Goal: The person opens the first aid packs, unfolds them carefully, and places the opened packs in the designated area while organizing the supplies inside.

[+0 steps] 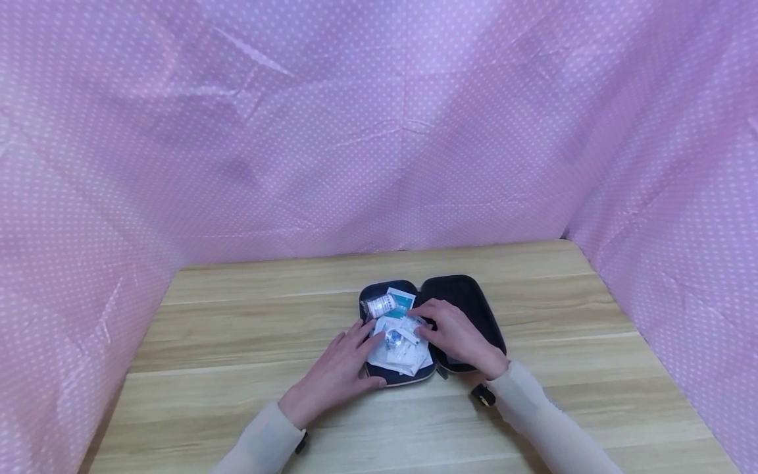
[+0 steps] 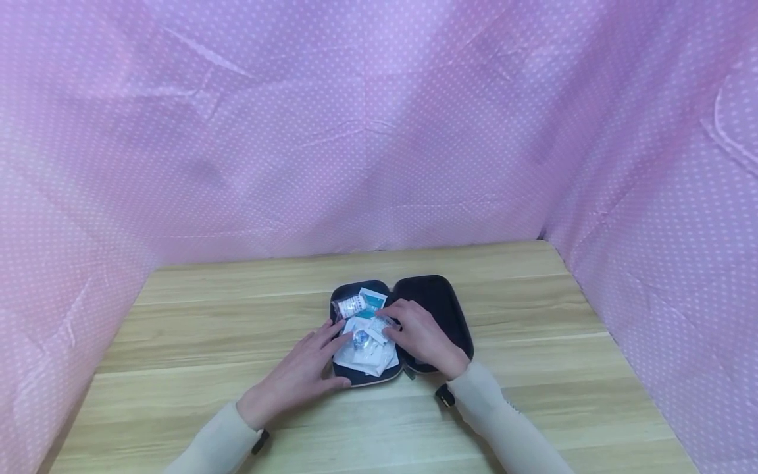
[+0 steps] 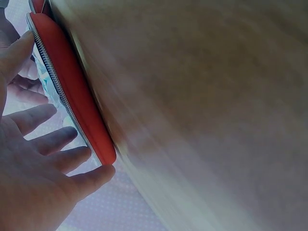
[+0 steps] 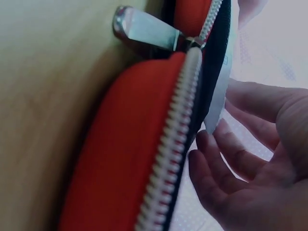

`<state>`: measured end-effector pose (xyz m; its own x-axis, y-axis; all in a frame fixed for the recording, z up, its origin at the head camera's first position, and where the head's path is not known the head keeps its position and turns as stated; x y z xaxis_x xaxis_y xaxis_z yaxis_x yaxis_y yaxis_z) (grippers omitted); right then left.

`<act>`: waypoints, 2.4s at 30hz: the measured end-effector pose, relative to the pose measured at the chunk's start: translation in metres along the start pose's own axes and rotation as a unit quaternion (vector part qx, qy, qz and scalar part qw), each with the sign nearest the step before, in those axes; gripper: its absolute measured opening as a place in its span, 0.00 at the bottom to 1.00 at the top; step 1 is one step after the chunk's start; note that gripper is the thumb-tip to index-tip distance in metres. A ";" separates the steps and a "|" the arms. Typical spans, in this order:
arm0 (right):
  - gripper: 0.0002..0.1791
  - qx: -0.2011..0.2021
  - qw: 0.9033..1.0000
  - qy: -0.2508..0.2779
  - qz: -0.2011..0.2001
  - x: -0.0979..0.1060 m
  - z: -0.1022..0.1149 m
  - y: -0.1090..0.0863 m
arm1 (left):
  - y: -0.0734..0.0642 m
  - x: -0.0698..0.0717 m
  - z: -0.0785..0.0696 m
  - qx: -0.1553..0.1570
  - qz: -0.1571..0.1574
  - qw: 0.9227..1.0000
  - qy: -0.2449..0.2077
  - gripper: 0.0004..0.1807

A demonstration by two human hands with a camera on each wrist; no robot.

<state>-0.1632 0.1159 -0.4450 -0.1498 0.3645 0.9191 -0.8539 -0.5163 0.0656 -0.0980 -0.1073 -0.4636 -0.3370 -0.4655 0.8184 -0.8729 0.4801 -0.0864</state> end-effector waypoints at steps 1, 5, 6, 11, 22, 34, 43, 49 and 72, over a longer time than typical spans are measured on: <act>0.18 0.001 1.000 0.001 -0.005 0.000 0.000 0.000 | 0.000 0.000 0.000 0.000 0.000 1.000 0.000 0.46; 0.15 -0.002 0.999 0.021 -0.030 0.004 0.001 -0.002 | 0.000 0.000 0.000 0.002 0.000 1.000 -0.004 0.46; 0.15 -0.004 0.999 0.028 -0.038 0.004 0.000 -0.003 | 0.001 0.000 0.000 0.002 0.000 1.000 -0.004 0.46; 0.14 -0.019 0.996 0.049 -0.076 0.009 -0.002 -0.007 | 0.001 0.001 0.000 0.004 0.000 1.000 -0.008 0.46; 0.14 -0.033 0.989 0.067 -0.131 0.017 -0.010 -0.019 | 0.001 0.002 -0.001 -0.008 -0.012 1.000 -0.019 0.46; 0.15 -0.060 0.984 0.061 -0.154 0.023 -0.021 -0.034 | 0.001 0.002 -0.001 -0.011 -0.015 1.000 -0.019 0.46; 0.15 -0.061 0.982 0.058 -0.167 0.028 -0.033 -0.048 | 0.001 0.002 0.000 -0.014 -0.017 1.000 -0.019 0.46; 0.15 -0.065 0.981 0.042 -0.177 0.030 -0.044 -0.059 | 0.001 0.001 0.000 -0.014 -0.014 1.000 -0.016 0.46; 0.16 -0.122 0.979 0.055 -0.153 0.034 -0.079 -0.091 | 0.002 0.001 0.001 0.001 -0.007 1.000 -0.020 0.46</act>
<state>-0.1303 0.2363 -0.4499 0.0905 0.5616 0.8225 -0.9588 -0.1743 0.2245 -0.1000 -0.1076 -0.4633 -0.3392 -0.5013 0.7960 -0.8779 0.4727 -0.0764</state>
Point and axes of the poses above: each hand's wrist, its own y-axis towards the middle knuckle, its own x-axis out of the back of the hand, z = x × y, the point moved 4 cm from there along y, towards the middle knuckle, and after that the axes turned 12 degrees about -y, right-handed, at the moved point
